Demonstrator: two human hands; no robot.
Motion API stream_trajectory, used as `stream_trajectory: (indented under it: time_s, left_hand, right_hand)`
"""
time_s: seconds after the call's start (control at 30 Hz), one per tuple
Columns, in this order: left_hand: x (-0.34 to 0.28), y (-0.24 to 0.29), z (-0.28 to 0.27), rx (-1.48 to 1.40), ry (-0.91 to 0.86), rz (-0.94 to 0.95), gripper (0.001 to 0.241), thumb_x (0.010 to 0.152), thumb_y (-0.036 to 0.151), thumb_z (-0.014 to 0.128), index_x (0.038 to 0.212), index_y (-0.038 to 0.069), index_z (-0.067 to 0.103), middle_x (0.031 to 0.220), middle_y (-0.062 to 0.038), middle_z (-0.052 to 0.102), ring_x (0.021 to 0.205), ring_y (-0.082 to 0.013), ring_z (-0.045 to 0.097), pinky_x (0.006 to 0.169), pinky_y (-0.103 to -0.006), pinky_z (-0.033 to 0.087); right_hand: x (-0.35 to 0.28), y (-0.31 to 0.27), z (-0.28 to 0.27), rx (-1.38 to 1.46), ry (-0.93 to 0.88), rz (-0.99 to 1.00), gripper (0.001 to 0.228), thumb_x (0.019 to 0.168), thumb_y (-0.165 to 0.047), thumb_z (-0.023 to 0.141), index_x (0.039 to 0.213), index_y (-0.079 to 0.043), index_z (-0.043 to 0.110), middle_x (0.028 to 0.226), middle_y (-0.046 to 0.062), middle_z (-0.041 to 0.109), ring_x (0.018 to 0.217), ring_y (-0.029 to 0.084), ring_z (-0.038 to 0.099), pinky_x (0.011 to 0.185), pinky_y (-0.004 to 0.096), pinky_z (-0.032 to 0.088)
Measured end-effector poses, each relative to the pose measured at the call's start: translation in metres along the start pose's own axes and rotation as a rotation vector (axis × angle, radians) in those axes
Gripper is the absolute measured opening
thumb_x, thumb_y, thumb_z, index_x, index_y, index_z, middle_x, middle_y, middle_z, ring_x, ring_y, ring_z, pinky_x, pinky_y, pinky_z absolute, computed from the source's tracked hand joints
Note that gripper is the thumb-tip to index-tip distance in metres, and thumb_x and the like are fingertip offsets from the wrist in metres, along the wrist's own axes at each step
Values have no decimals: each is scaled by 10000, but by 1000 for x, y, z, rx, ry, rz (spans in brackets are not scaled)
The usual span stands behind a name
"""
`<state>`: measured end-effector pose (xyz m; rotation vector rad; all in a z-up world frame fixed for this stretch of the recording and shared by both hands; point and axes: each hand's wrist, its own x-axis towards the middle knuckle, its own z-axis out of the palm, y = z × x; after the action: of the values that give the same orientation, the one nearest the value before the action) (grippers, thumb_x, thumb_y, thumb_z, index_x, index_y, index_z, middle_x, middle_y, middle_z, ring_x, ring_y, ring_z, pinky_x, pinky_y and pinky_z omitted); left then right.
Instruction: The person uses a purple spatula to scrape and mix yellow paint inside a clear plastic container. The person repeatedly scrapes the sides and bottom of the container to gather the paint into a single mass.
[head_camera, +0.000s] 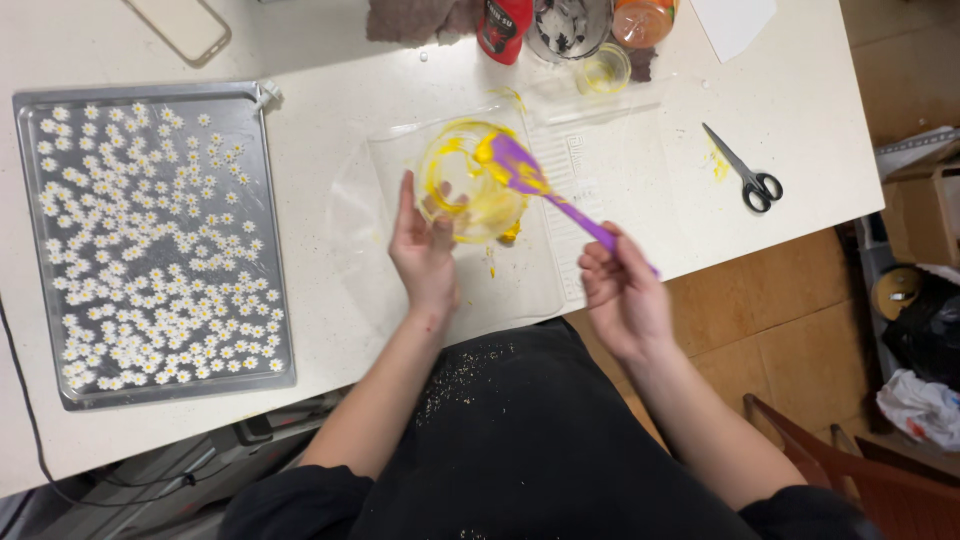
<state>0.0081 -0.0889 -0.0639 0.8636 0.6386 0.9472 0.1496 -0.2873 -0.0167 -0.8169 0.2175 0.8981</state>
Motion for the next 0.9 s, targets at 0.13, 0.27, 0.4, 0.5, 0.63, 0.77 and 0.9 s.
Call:
stream_trajectory:
  time_s: [0.13, 0.27, 0.4, 0.5, 0.63, 0.77, 0.9]
  left_hand:
    - [30, 6, -31, 248, 73, 52, 756, 998, 112, 704, 1630, 20, 300, 1357, -146, 659, 1131, -171, 688, 934, -277, 589]
    - [32, 7, -32, 295, 99, -115, 727, 967, 106, 729, 1592, 15, 368, 1230, -124, 725, 983, -136, 698, 787, -240, 571]
    - [29, 8, -8, 238, 81, -277, 749, 943, 249, 755, 1567, 30, 405, 1138, -111, 735, 926, -113, 709, 705, -250, 599]
    - [37, 15, -2, 201, 103, -322, 818, 882, 333, 775, 1556, 38, 418, 1098, -109, 750, 883, -123, 724, 627, -265, 573]
    - [43, 21, -8, 134, 168, -403, 821, 865, 336, 780, 1539, 40, 415, 1091, -118, 753, 860, -137, 723, 618, -275, 593]
    - [49, 14, -16, 155, 143, -301, 786, 896, 292, 794, 1544, 17, 443, 1097, -147, 737, 879, -143, 704, 660, -274, 585]
    - [57, 12, -14, 340, -53, 3, 705, 916, 188, 826, 1508, -24, 507, 1213, -122, 740, 1047, -151, 721, 892, -267, 615]
  right_hand:
    - [-12, -26, -9, -439, -58, -333, 296, 1101, -138, 535, 1344, 27, 575, 1051, 182, 726, 919, 276, 738, 809, 351, 645]
    - [-22, -22, 0, -916, -291, -540, 236, 1066, -26, 541, 1279, 23, 630, 1089, 190, 726, 960, 298, 750, 863, 395, 670]
    - [-24, -2, 14, -1519, -604, -853, 256, 924, 52, 676, 1177, 17, 684, 1077, 173, 720, 949, 306, 731, 798, 383, 625]
    - [-25, -1, 20, -1689, -716, -948, 328, 840, 43, 762, 1156, 6, 683, 1052, 155, 707, 924, 311, 706, 754, 386, 593]
    - [-34, -12, 20, -1726, -793, -952, 323, 826, 25, 780, 1133, -18, 687, 1023, 135, 703, 900, 300, 704, 739, 377, 593]
    - [-42, -26, 10, -1733, -812, -901, 307, 828, 24, 773, 1120, -23, 689, 1022, 135, 709, 909, 292, 711, 743, 375, 596]
    - [-39, -36, -5, -1568, -651, -846, 244, 910, 57, 676, 1147, -2, 681, 1062, 150, 729, 927, 263, 741, 807, 359, 627]
